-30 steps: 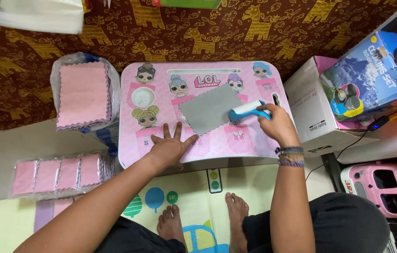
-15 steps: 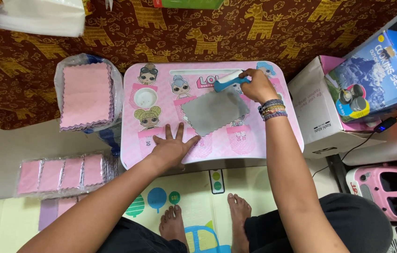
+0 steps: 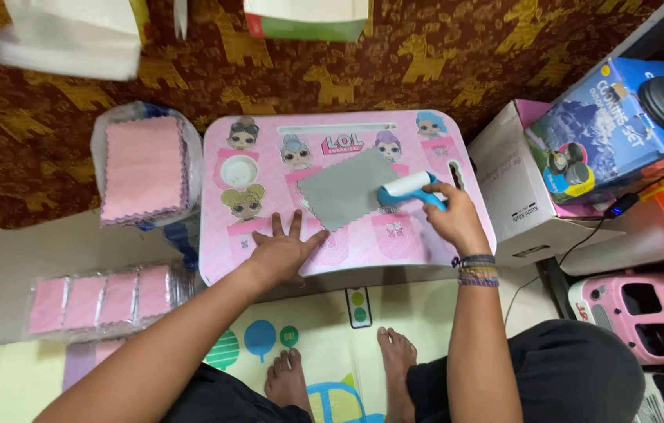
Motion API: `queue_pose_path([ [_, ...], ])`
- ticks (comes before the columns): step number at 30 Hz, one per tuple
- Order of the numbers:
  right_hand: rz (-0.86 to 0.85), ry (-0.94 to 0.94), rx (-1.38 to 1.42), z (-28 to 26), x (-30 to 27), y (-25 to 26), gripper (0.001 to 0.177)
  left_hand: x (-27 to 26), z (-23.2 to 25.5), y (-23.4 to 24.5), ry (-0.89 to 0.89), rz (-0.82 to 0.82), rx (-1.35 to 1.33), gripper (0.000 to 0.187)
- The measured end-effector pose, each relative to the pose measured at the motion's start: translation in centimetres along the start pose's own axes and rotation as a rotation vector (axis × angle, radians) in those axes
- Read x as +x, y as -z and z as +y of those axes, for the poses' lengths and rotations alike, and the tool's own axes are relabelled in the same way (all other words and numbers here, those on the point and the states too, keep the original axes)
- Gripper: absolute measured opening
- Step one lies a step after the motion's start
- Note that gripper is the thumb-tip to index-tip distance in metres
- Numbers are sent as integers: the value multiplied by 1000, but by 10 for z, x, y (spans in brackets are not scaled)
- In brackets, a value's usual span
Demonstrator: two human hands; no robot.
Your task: Folding small pink cloths, cleaning them with a lint roller, and preparing them for packaging on a small table.
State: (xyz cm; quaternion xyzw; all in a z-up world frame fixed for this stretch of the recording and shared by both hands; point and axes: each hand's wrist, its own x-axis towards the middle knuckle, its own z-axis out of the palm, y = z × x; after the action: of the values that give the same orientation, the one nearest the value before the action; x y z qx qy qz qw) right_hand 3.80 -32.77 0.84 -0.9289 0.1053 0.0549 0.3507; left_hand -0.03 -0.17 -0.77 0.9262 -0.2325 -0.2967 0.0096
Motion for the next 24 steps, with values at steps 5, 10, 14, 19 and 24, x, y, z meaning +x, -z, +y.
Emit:
queue_pose_path([
  [5,-19,-5,164,-42,-51,13,42,-8,2,7,10,-20,0,107],
  [10,32,-165,575,-34,-41,-18,40,-10,3,9,13,-21,40,110],
  [14,-145,-219,1157,2,2,-32,18,-43,19,41,53,-145,-74,111],
  [19,18,-55,1206,-32,36,-17,21,-41,19,39,63,-134,-50,112],
  [24,115,277,1205,-158,6,37,32,-42,23,41,86,-161,-77,112],
])
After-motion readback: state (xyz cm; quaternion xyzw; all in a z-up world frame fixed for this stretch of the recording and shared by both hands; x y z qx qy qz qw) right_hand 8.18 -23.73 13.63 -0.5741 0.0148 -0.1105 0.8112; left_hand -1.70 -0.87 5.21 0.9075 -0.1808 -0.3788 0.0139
